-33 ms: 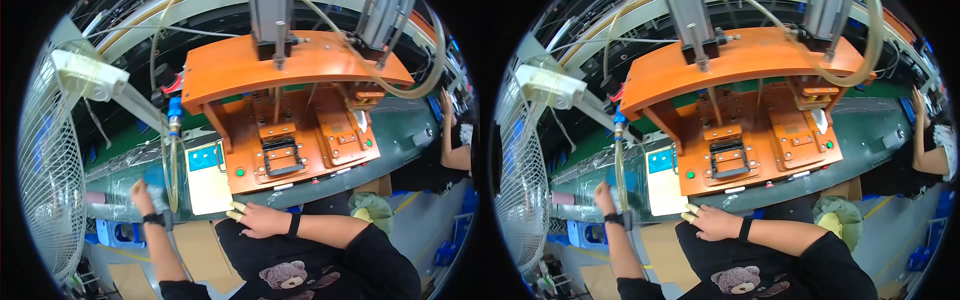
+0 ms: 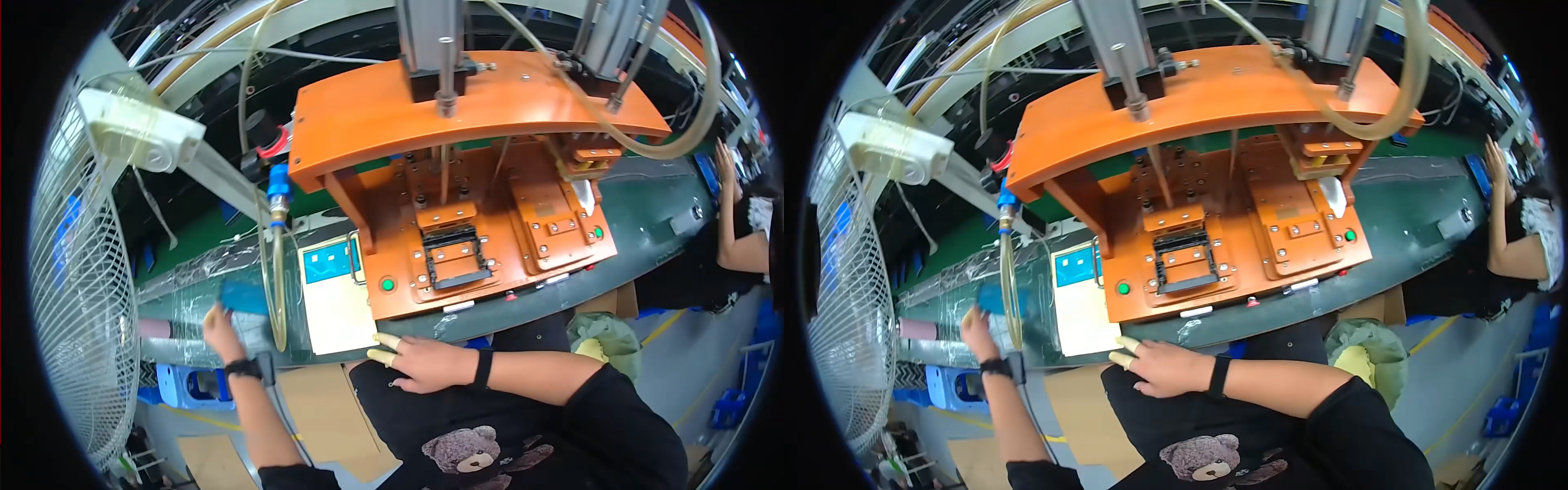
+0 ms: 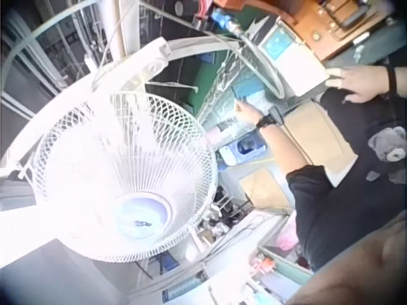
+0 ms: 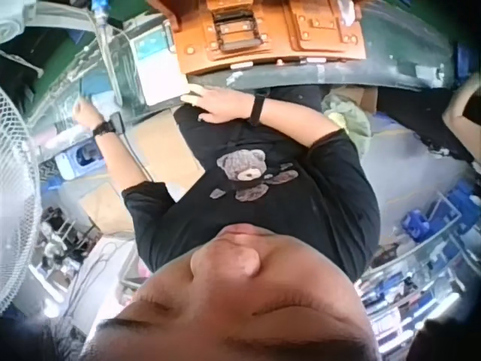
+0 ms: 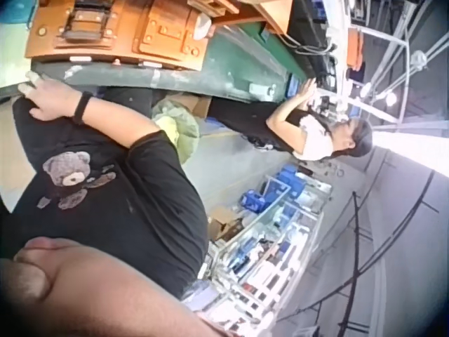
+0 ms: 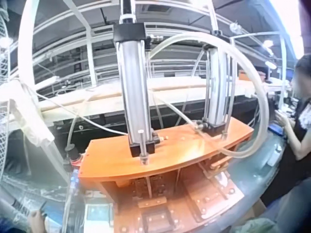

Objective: Operator uses a semi-automatic press machine to assemble or bond plastic and electronic components.

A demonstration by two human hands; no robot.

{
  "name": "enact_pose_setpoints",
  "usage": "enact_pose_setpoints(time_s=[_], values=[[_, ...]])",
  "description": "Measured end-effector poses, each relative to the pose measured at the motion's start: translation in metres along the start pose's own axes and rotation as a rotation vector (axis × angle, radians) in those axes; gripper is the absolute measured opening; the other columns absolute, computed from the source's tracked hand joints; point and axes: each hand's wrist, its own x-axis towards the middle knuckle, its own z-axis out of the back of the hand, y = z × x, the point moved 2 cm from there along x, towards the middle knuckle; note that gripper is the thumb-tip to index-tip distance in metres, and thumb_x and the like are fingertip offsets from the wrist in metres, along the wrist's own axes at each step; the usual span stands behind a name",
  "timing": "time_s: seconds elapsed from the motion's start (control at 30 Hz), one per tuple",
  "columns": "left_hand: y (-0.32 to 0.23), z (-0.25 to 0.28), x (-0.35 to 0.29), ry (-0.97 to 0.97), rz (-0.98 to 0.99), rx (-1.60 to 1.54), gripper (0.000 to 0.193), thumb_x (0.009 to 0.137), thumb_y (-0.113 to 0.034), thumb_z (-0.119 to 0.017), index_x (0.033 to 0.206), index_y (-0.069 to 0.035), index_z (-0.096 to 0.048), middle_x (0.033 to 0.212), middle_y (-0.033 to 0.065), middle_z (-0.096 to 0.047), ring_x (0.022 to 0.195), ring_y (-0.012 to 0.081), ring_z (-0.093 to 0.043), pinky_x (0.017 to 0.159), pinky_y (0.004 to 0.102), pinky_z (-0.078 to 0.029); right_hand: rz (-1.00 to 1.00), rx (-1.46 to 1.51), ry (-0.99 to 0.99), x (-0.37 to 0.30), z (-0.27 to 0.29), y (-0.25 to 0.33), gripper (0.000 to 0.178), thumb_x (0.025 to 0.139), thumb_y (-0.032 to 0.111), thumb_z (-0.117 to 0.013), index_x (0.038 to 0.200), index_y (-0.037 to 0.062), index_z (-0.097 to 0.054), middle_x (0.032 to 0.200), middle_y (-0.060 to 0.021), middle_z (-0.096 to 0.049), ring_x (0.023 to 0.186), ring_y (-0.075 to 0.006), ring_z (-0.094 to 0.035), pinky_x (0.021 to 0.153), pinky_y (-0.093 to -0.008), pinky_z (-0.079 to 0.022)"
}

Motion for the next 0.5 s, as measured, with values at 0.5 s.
enact_pose_setpoints(time_s=[0.5], values=[[-0.144,-0.123,-0.277,1.125,0.212,-0.2,0.032,0.088,0.002,-0.059,0.119,0.005,-0.052,0.105,0.0161,-0.065,0.089,0.0179,-0.066,0.076,0.027,-0.055,0.062,-0.548,-0.637,-0.056,0.183,0.0,0.024,0.072,0.01,-0.072,0.096,0.0051,-0.066,0.095,-0.0053,-0.061,0.096,-0.0248,-0.058,0.08,-0.0364,-0.048]])
